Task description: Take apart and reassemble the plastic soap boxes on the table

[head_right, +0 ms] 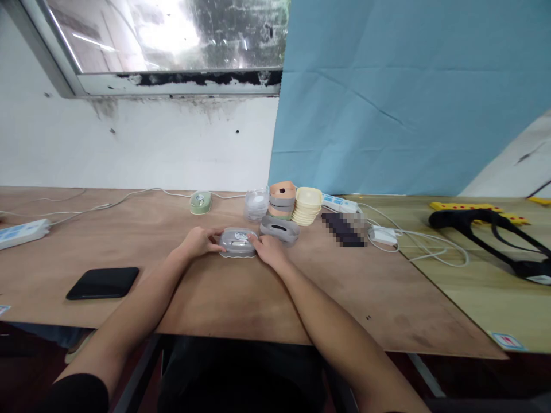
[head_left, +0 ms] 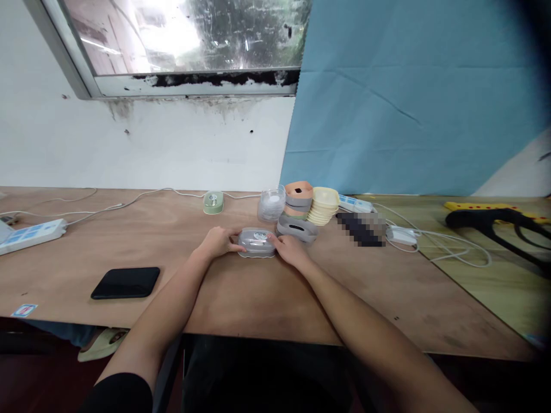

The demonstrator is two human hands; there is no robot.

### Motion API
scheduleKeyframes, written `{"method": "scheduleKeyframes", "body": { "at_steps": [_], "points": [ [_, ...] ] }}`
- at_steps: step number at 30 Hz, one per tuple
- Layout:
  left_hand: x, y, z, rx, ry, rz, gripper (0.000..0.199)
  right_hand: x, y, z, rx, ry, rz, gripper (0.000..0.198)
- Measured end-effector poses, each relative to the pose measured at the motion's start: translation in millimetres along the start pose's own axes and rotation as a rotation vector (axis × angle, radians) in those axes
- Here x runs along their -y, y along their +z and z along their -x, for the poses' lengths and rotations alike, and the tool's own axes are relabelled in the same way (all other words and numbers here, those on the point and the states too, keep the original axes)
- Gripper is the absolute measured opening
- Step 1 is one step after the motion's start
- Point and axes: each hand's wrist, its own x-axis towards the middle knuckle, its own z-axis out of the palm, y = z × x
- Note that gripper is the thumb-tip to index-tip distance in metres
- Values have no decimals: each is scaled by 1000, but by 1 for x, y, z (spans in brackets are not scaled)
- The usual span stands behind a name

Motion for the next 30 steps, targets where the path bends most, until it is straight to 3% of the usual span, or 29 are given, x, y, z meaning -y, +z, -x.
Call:
{"method": "scheduleKeyframes", "body": {
  "at_steps": [9, 12, 19, 25, 30],
  "points": [
    [-1, -2, 0, 34, 65, -41, 61, -1, 2, -1, -15, -21, 37, 70],
    [-1, -5, 2, 74, 73, 30, 66, -1, 2, 0, -7, -20, 37, 69],
    [4, 2, 2, 30, 6, 158, 64, 3, 6, 2, -84, 6, 70, 73],
    [16, 12, -3, 34, 22, 422, 66, 7, 7, 3, -45, -2, 138, 74],
    [38, 16, -7, -37, -124, 406, 55, 19, 11, 13, -18, -168, 224, 66]
  ]
}}
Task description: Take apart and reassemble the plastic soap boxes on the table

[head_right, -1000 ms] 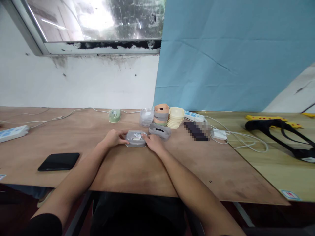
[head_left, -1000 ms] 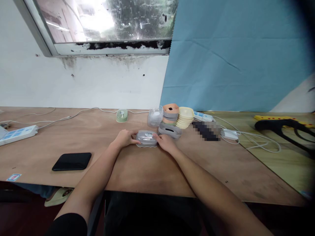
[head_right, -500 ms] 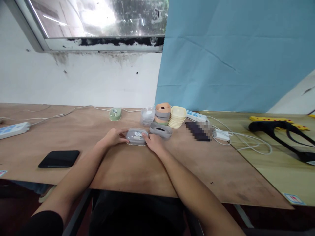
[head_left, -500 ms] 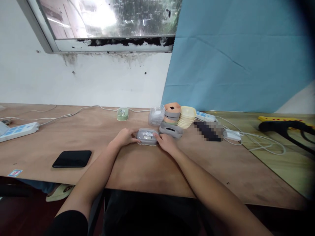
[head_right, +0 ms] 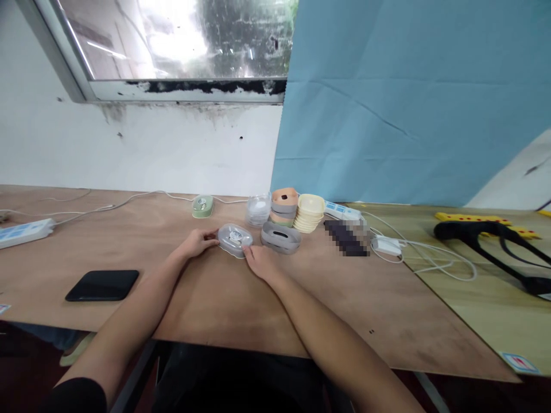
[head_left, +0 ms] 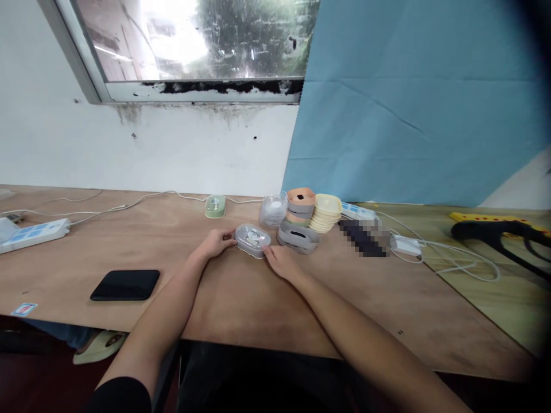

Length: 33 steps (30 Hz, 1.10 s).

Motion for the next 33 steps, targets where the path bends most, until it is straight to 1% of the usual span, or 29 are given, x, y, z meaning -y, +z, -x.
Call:
{"method": "scheduleKeyframes", "body": {
  "at_steps": [2, 3, 5, 6, 7, 8, 9, 12, 14, 16, 20, 24, 28, 33],
  "points": [
    [4, -2, -1, -113, -68, -50, 50, 6, 1, 4, 22, -119, 24, 58],
    [4, -3, -1, -185, -76, -77, 48, 8, 1, 5, 35, -165, 25, 54],
    [-3, -1, 0, -328, -23, -154, 44, 10, 1, 8, 52, -215, 4, 49],
    [-10, 2, 1, -383, 27, -207, 41, 11, 0, 8, 54, -225, -12, 47],
    [-18, 5, 3, -411, 84, -264, 39, 11, 0, 8, 53, -231, -26, 45],
    [-28, 10, 5, -407, 128, -312, 39, 11, 0, 8, 48, -233, -38, 43],
    [-39, 16, 7, -373, 151, -358, 39, 10, 1, 8, 43, -234, -48, 41],
    [-68, 36, 12, -276, 131, -508, 45, 10, 1, 7, 32, -234, -63, 37],
    [-80, 47, 14, -260, 110, -578, 50, 10, 2, 6, 39, -234, -68, 36],
    [-84, 52, 12, -275, 99, -618, 56, 10, 2, 6, 48, -245, -82, 35],
    [-75, 49, 4, -289, 93, -680, 63, 9, 1, 7, 42, -257, -109, 28],
    [-58, 38, -7, -250, 125, -735, 58, 9, 0, 8, 42, -253, -124, 28],
    [-45, 29, -17, -217, 101, -728, 58, 10, -2, 9, 51, -242, -133, 28],
    [-36, 20, -28, -207, 101, -793, 56, 9, -5, 11, 57, -276, -133, 26]
  ]
}}
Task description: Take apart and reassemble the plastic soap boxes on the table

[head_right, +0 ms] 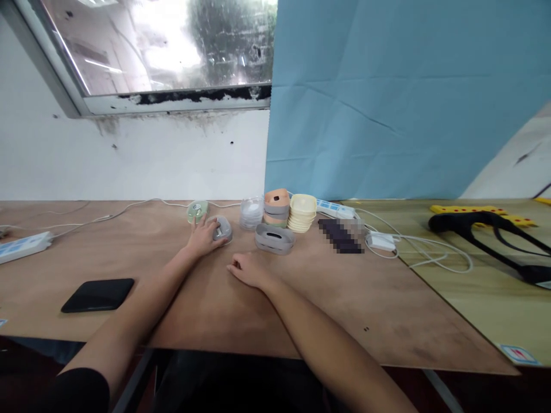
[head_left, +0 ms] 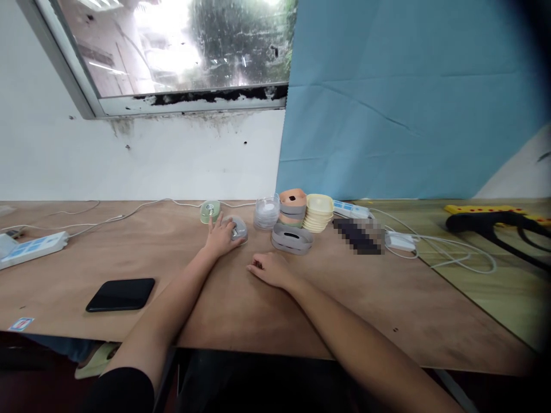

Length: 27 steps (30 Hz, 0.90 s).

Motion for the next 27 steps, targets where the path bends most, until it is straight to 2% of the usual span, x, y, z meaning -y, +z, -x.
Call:
{"method": "scheduleKeyframes", "body": {
  "at_steps": [7, 13, 17, 21, 24, 27],
  "points": [
    [1, 7, -29, 33, -149, -182, 49, -2, 1, -1, 3, -8, 2, 26],
    [13, 11, -44, 51, -161, -155, 47, -1, 0, 1, 7, -4, -43, 24],
    [13, 13, -37, -26, -183, -161, 54, -3, 0, 1, -11, -26, -63, 23],
    [-1, 16, -14, -93, -167, -79, 54, -5, 2, 1, -34, -72, -100, 23],
    [-12, 14, 6, -89, -144, -23, 49, -7, -1, 0, -137, -112, -127, 25],
    [-17, 10, 22, -49, -104, -3, 41, -17, -13, -1, -391, -84, -107, 29]
  ]
}}
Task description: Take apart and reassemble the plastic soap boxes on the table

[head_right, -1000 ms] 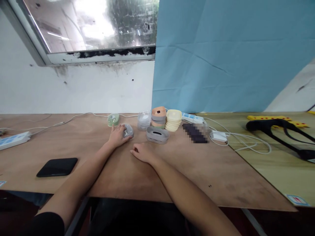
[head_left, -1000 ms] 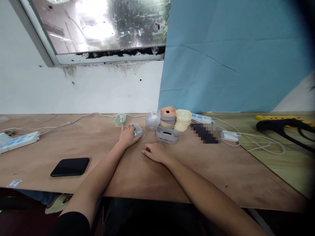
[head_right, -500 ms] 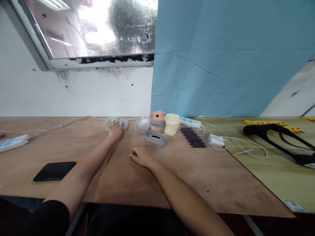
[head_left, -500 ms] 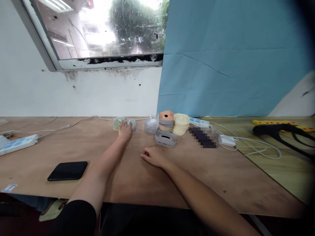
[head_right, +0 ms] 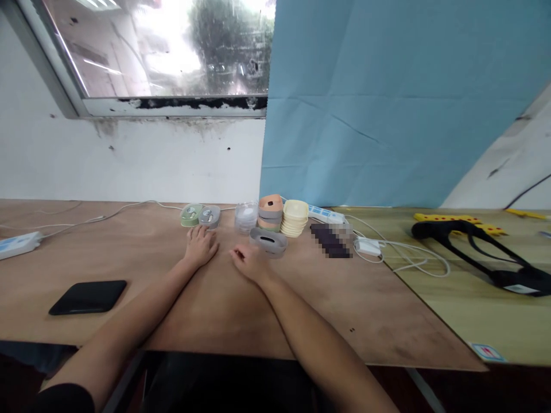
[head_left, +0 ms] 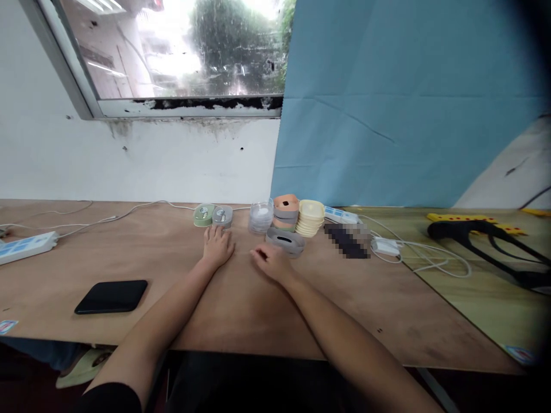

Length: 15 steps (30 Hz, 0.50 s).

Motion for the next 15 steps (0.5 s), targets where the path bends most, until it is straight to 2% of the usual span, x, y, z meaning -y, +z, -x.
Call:
{"method": "scheduleKeyframes", "body": {
  "at_steps": [3, 7, 11, 15],
  "points": [
    [-1, -5, 12, 80, -9, 7, 39, -24, -19, -4, -293, 120, 79, 31],
    [-2, -9, 23, 226, 6, 52, 43, -80, -46, -1, -633, 275, 168, 30],
    [-2, -9, 27, 303, 14, 94, 48, -133, -63, 10, -770, 387, 277, 29],
    [0, -7, 26, 309, 16, 101, 51, -152, -65, 12, -825, 406, 337, 39]
  ]
}}
